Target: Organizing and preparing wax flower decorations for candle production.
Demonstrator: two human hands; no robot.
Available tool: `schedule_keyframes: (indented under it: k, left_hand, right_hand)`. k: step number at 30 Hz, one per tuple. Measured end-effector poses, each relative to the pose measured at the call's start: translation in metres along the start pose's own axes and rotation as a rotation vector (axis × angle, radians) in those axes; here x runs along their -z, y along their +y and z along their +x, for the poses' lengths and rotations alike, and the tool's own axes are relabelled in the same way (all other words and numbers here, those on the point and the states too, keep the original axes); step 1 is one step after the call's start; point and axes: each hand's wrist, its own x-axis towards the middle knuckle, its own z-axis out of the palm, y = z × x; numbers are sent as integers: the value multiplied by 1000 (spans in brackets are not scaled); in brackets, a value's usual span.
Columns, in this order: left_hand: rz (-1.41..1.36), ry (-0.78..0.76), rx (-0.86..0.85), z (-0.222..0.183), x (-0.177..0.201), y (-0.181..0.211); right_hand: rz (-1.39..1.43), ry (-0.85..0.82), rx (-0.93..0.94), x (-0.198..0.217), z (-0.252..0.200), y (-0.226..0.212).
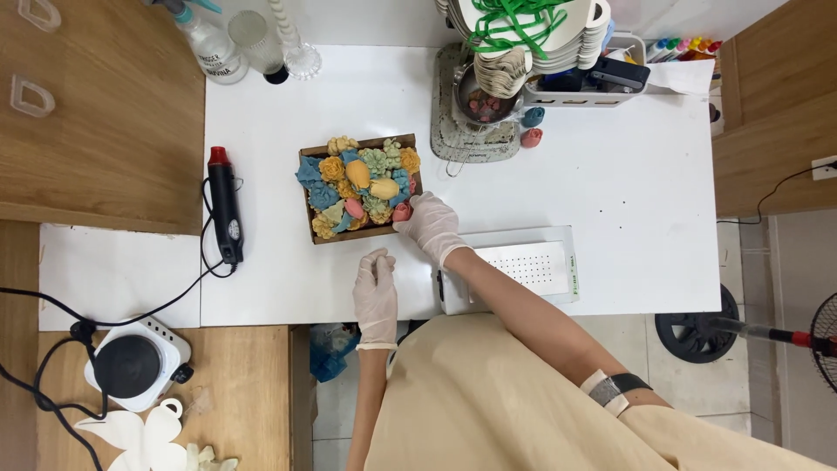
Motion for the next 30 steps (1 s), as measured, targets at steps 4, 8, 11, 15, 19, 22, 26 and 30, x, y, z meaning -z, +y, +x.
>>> schedule_keyframes:
  k: [4,8,11,15,19,22,26,30]
  left_hand:
    - [32,1,20,-1,-2,1]
    - [75,-21,33,-2,-13,11]
    - [98,-44,38,1,-27,18]
    - [90,-93,30,-4,-63,31]
    - [167,-192,-7,-6,-111,37]
    - [185,-259,-82,-17,-144,63]
    - [460,-242,-155,-28,-177,89]
    - [415,-262,-121,-40,-185,87]
  right_hand:
    - [93,-105,-46,28,-12,-1]
    - [415,-292,-195,79,-24,19]
    - [781,-331,-157,102,-20,66]
    - [710,-163,-172,131,-9,139]
    - [677,145,-105,150,13,206]
    - [704,227,-212,150,35,243]
    - [696,331,-271,138,76,280]
    - [653,309,-313,127,114,285]
